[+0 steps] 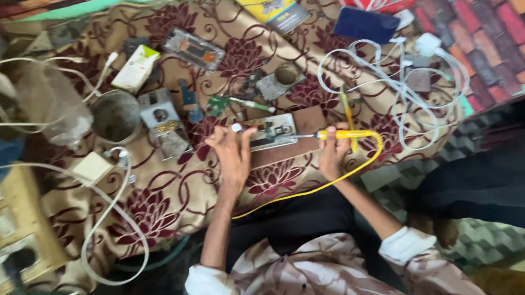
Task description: The person is soldering a circuit board using a soldering iron and solder wire. They hold the board steady with one hand while applying heat and solder with the other, working on specific points on the board.
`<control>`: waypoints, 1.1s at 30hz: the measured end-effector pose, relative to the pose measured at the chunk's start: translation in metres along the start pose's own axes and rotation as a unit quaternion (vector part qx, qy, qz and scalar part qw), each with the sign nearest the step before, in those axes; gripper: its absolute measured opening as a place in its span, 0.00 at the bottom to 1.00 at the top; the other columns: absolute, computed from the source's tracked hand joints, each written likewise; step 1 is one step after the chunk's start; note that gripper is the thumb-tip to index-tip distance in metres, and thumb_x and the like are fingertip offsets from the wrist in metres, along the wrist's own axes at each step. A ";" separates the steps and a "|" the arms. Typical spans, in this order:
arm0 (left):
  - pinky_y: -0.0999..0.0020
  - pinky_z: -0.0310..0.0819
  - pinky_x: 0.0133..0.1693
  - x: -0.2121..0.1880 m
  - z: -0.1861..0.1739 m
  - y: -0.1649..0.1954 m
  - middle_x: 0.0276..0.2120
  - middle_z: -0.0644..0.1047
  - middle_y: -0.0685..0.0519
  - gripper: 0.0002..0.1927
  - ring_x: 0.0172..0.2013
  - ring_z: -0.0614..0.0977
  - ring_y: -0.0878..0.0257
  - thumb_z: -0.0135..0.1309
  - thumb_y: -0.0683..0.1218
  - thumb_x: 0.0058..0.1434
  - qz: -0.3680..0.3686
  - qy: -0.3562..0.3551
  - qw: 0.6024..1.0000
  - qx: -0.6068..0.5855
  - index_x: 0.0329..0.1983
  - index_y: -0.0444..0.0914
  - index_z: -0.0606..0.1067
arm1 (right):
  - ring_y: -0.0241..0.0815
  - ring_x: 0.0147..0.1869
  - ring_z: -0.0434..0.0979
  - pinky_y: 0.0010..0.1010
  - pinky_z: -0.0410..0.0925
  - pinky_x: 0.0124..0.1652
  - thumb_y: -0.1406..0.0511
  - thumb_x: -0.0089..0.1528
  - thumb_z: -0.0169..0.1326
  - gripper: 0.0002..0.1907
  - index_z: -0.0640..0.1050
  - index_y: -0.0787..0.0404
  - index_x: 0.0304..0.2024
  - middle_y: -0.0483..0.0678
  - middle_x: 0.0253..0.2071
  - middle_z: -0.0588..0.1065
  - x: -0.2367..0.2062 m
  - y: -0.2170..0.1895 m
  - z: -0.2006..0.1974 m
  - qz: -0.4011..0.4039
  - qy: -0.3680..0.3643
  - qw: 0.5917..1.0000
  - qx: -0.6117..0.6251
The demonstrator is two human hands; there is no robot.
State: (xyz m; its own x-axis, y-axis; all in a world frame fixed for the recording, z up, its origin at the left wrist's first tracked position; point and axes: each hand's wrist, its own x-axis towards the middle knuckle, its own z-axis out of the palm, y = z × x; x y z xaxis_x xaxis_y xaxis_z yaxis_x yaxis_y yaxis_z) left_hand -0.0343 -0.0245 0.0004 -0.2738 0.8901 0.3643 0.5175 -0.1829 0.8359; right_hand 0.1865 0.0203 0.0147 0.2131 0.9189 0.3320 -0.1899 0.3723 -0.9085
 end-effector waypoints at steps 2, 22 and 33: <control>0.57 0.58 0.51 0.001 0.005 -0.003 0.36 0.73 0.49 0.09 0.41 0.71 0.56 0.49 0.48 0.74 -0.012 -0.005 1.000 -0.011 0.49 0.44 0.79 | 0.27 0.25 0.61 0.19 0.57 0.26 0.60 0.73 0.48 0.10 0.65 0.57 0.43 0.40 0.26 0.65 0.000 0.002 -0.002 -0.010 -0.011 1.000 -0.005; 0.53 0.52 0.51 0.001 0.002 0.001 0.24 0.74 0.49 0.08 0.36 0.67 0.55 0.53 0.47 0.70 0.067 0.050 0.993 0.087 0.43 0.42 0.82 | 0.29 0.25 0.61 0.21 0.58 0.27 0.62 0.75 0.46 0.10 0.63 0.59 0.41 0.42 0.24 0.64 -0.004 -0.008 0.008 -0.038 -0.033 0.999 -0.021; 0.52 0.52 0.49 0.005 -0.011 0.005 0.29 0.76 0.48 0.09 0.39 0.71 0.52 0.54 0.50 0.70 0.096 0.068 0.987 0.107 0.40 0.40 0.78 | 0.31 0.24 0.64 0.25 0.60 0.26 0.64 0.72 0.50 0.08 0.69 0.61 0.39 0.43 0.23 0.68 0.021 -0.016 0.019 -0.045 -0.066 0.972 -0.222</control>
State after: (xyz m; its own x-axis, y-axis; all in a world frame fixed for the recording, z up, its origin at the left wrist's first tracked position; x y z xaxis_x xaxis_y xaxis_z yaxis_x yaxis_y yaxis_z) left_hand -0.0419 -0.0257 0.0108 -0.2532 0.7810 0.5709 0.7256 -0.2370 0.6460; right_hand 0.1756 0.0360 0.0410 0.0798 0.9046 0.4186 0.2617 0.3862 -0.8845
